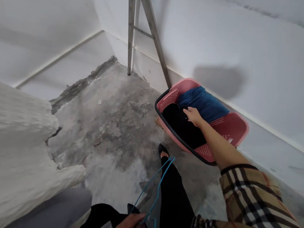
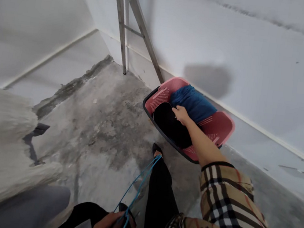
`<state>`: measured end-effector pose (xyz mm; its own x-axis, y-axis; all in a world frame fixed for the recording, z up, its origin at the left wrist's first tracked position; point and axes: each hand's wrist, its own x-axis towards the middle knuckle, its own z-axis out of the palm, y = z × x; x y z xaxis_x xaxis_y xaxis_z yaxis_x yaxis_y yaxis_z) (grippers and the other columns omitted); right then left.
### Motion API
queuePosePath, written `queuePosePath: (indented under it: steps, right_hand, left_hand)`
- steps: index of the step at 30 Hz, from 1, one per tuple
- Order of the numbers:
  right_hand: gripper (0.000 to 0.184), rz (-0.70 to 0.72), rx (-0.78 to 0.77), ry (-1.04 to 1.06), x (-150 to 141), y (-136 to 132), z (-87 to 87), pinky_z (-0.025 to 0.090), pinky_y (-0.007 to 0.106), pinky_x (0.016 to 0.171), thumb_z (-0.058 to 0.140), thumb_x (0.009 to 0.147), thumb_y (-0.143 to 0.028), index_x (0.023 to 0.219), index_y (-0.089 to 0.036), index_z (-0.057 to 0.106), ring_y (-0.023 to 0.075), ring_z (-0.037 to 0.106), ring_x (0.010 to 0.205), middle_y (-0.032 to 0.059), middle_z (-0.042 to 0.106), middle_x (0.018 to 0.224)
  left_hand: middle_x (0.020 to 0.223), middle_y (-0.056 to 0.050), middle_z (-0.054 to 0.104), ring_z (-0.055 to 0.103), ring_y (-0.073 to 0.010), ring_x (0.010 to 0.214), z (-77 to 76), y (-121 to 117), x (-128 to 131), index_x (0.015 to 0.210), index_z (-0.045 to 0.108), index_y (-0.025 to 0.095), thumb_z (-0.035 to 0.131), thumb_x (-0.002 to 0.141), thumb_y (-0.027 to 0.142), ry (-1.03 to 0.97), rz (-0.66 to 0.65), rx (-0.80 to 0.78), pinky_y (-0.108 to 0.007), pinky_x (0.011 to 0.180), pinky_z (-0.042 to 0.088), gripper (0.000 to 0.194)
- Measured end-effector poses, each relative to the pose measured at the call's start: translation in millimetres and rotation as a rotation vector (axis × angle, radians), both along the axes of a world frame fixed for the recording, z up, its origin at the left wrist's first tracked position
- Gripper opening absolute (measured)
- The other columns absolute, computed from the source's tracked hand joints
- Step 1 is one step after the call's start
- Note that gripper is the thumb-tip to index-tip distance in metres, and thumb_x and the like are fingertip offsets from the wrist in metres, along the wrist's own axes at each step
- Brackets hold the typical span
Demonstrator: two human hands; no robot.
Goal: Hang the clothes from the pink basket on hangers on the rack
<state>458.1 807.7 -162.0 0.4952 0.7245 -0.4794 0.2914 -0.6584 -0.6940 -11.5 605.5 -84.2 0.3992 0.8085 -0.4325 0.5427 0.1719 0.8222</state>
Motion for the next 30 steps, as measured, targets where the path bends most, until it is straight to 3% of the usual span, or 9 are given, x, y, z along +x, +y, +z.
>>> queuePosePath:
  steps: [3,9,12,15,18,21,23,27,30]
  right_hand:
    - [0.028,-0.014,0.170,0.019,-1.2,-12.5,64.5,0.034,0.018,0.041,0.050,0.092,-0.033,0.068,-0.019,0.043,0.0062,0.036,0.045,-0.0075,0.035,0.055]
    - [0.026,-0.007,0.481,0.064,-23.4,-56.2,204.2,0.034,0.019,0.042,0.053,0.086,-0.044,0.079,-0.019,0.052,0.0080,0.040,0.051,-0.0046,0.042,0.062]
    - [0.027,-0.023,0.638,0.095,-38.9,-79.9,268.7,0.036,0.020,0.042,0.058,0.085,-0.046,0.084,-0.018,0.057,0.0086,0.043,0.052,-0.0020,0.048,0.065]
    - [0.029,0.030,0.738,0.073,-57.7,-107.0,326.7,0.043,0.022,0.047,0.059,0.086,-0.047,0.086,-0.018,0.059,0.0098,0.050,0.057,0.0007,0.054,0.071]
    - [0.030,0.136,0.802,0.029,-84.5,-140.0,374.7,0.048,0.025,0.052,0.057,0.088,-0.050,0.087,-0.019,0.059,0.0108,0.053,0.059,0.0011,0.056,0.072]
    - [0.033,0.280,0.756,-0.006,-119.2,-176.7,407.0,0.047,0.026,0.053,0.055,0.087,-0.053,0.083,-0.021,0.060,0.0116,0.053,0.057,0.0008,0.057,0.069]
    - [0.035,0.439,0.669,-0.046,-141.5,-200.5,417.8,0.048,0.028,0.056,0.053,0.087,-0.055,0.081,-0.021,0.060,0.0134,0.054,0.060,0.0011,0.059,0.070]
    - [0.035,0.780,0.505,-0.314,-168.2,-241.9,419.9,0.043,0.028,0.061,0.042,0.092,-0.050,0.083,-0.023,0.062,0.0156,0.055,0.062,0.0008,0.058,0.066]
    - [0.035,0.896,0.411,-0.548,-172.2,-267.8,417.1,0.039,0.029,0.062,0.036,0.096,-0.046,0.092,-0.025,0.064,0.0172,0.056,0.064,0.0019,0.061,0.068]
  left_hand:
    - [0.072,-0.005,0.075,0.070,-0.0167,0.064,19.0,4.6,3.5,0.094,0.079,0.026,0.053,0.088,0.055,-0.008,-0.051,0.063,-0.023,0.063,0.058,0.039]
    - [0.072,-0.004,0.076,0.072,-0.0159,0.062,55.0,-2.5,8.0,0.085,0.079,0.022,0.058,0.088,0.047,-0.152,0.022,0.339,-0.019,0.058,0.058,0.032]
    - [0.076,-0.004,0.076,0.072,-0.0155,0.064,69.6,-10.3,3.2,0.090,0.078,0.021,0.061,0.088,0.036,-0.223,-0.016,0.463,-0.020,0.060,0.059,0.022]
    - [0.079,-0.005,0.076,0.072,-0.0156,0.067,90.4,-16.1,-1.8,0.096,0.077,0.021,0.062,0.087,0.028,-0.276,-0.051,0.565,-0.021,0.064,0.059,0.019]
    - [0.070,-0.004,0.073,0.068,-0.0134,0.060,122.0,-20.7,-3.4,0.096,0.077,0.019,0.061,0.088,0.023,-0.356,-0.073,0.655,-0.019,0.057,0.055,0.018]
    - [0.066,-0.003,0.070,0.063,-0.0117,0.054,158.5,-24.4,-2.1,0.094,0.076,0.018,0.061,0.088,0.023,-0.451,-0.095,0.778,-0.018,0.052,0.051,0.016]
    - [0.065,-0.003,0.070,0.062,-0.0107,0.053,180.9,-25.9,0.2,0.094,0.075,0.017,0.061,0.089,0.023,-0.498,-0.116,0.829,-0.018,0.051,0.050,0.016]
    - [0.064,-0.002,0.069,0.061,-0.0097,0.052,216.6,-25.6,9.0,0.093,0.075,0.016,0.060,0.091,0.026,-0.515,-0.117,0.945,-0.018,0.051,0.050,0.018]
    - [0.067,-0.002,0.072,0.065,-0.0103,0.054,235.7,-23.1,17.6,0.092,0.075,0.015,0.059,0.092,0.030,-0.491,-0.062,0.954,-0.018,0.054,0.052,0.022]
